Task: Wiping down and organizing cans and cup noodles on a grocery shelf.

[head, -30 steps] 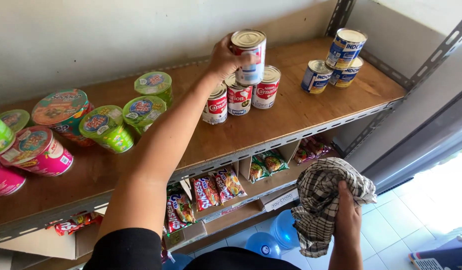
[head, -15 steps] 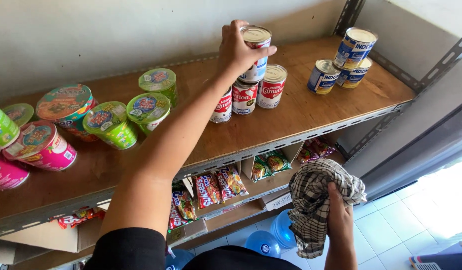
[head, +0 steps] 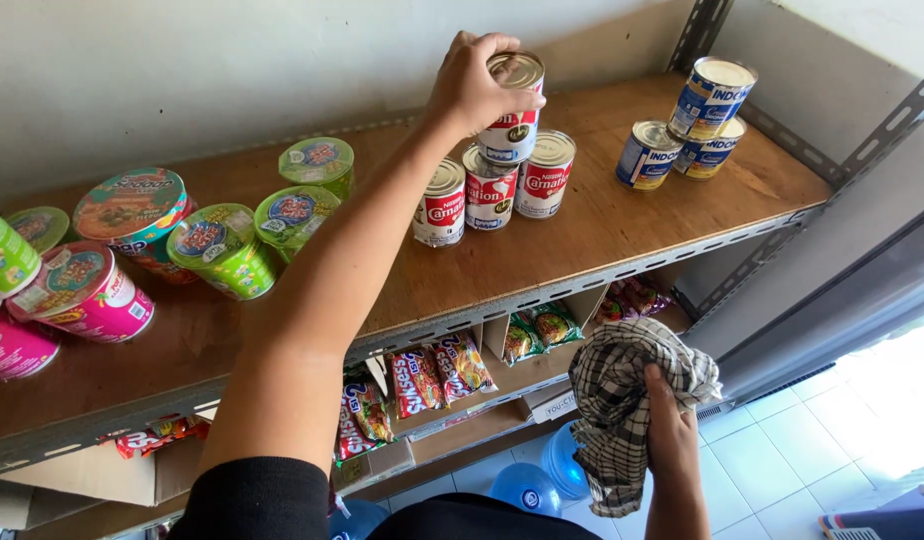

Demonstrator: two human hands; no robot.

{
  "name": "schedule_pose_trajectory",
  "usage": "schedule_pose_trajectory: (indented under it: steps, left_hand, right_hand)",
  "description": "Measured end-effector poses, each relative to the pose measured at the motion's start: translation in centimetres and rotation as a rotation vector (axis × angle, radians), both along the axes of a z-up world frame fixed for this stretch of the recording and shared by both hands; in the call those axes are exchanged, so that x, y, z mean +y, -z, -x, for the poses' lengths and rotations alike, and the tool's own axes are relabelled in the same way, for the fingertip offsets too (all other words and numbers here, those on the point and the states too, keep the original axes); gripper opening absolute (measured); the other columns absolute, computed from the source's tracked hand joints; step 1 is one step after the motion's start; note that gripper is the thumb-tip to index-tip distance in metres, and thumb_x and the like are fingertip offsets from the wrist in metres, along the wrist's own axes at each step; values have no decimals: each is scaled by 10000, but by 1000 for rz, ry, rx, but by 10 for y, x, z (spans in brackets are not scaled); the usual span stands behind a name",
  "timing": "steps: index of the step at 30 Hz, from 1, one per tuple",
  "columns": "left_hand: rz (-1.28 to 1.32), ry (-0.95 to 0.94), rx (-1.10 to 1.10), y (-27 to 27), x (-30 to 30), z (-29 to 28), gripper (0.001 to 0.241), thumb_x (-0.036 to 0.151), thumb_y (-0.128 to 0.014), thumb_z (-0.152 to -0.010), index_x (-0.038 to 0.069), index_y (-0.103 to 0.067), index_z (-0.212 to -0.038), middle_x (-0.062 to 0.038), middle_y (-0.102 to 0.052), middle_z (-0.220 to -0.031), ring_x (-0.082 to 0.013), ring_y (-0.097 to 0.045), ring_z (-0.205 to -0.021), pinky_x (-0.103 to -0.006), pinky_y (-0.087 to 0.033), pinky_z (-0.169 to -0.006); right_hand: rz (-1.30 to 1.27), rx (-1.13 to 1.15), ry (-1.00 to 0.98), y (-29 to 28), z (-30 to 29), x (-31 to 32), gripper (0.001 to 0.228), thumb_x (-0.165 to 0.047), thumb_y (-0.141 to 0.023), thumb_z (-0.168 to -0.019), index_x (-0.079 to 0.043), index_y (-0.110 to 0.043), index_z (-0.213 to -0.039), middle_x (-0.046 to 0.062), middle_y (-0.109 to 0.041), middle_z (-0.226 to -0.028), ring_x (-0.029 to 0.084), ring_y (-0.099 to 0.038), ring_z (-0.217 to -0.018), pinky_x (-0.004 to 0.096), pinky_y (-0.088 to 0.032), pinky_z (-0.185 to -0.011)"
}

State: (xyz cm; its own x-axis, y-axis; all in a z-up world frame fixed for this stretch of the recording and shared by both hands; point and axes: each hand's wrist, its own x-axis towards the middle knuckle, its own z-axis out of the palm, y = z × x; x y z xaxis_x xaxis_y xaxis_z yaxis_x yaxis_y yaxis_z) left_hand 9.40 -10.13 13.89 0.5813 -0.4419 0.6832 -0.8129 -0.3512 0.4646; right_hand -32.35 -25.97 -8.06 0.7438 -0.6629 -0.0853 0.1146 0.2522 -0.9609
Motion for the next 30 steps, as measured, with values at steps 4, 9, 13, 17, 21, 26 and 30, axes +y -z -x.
schedule_pose_trajectory:
  steps: [4,9,13,17,21,26,30]
  left_hand:
    - [6,-208,44,-11,-5,29,875,564,-942,-619,21,-655,-1242,-172,-549,-1171,-287,-645,-1034,-399,-574,-881]
    - [2,-303,18,-5,-20,28,923,663,-896,-629,13,-632,-1228,-189,-541,-1180,-306,-633,-1039,-410,-603,-820]
    - [20,-355,7,-3,-29,30,945,692,-884,-608,9,-636,-1213,-202,-540,-1194,-334,-627,-1061,-435,-605,-816]
    - [-20,-409,53,-12,-28,43,940,687,-877,-597,38,-622,-1229,-208,-529,-1243,-368,-615,-1118,-484,-587,-847]
    - [57,-320,70,-7,-16,48,1160,721,-847,-589,18,-449,-1422,-239,-518,-1295,-427,-607,-1161,-498,-570,-911]
    - [23,-171,-7,6,48,30,1151,787,-761,-837,-43,-336,-1513,-334,-452,-1446,-453,-541,-1314,-498,-527,-1031]
    - [-177,-304,-19,1,171,72,1153,814,-721,-837,20,-318,-1569,-296,-431,-1532,-423,-461,-1421,-538,-437,-1148]
  right_hand:
    - [25,-32,-45,-16,-4,8,476,-334,-592,-986,20,-621,-1303,153,-719,-1144,247,-697,-1014,378,-574,-856]
    - [52,-50,-71,-9,-12,14,441,-303,-583,-1004,12,-627,-1310,109,-717,-1163,205,-680,-1036,342,-556,-873]
    - [13,-21,-67,7,-15,8,422,-284,-605,-1009,15,-636,-1306,99,-717,-1143,202,-669,-1005,338,-538,-854]
    - [32,16,-64,2,-17,11,415,-281,-617,-1012,12,-641,-1305,100,-713,-1134,196,-660,-992,336,-531,-840]
    - [74,29,-68,-1,-17,17,406,-274,-613,-1012,-1,-637,-1312,84,-707,-1152,176,-654,-1002,323,-527,-842]
    - [100,29,-84,-14,-20,22,406,-266,-616,-1016,-8,-625,-1330,79,-695,-1185,169,-641,-1025,318,-521,-853]
    - [102,-35,-52,-2,-23,8,416,-256,-614,-1036,-14,-596,-1374,68,-674,-1231,162,-621,-1062,313,-510,-882]
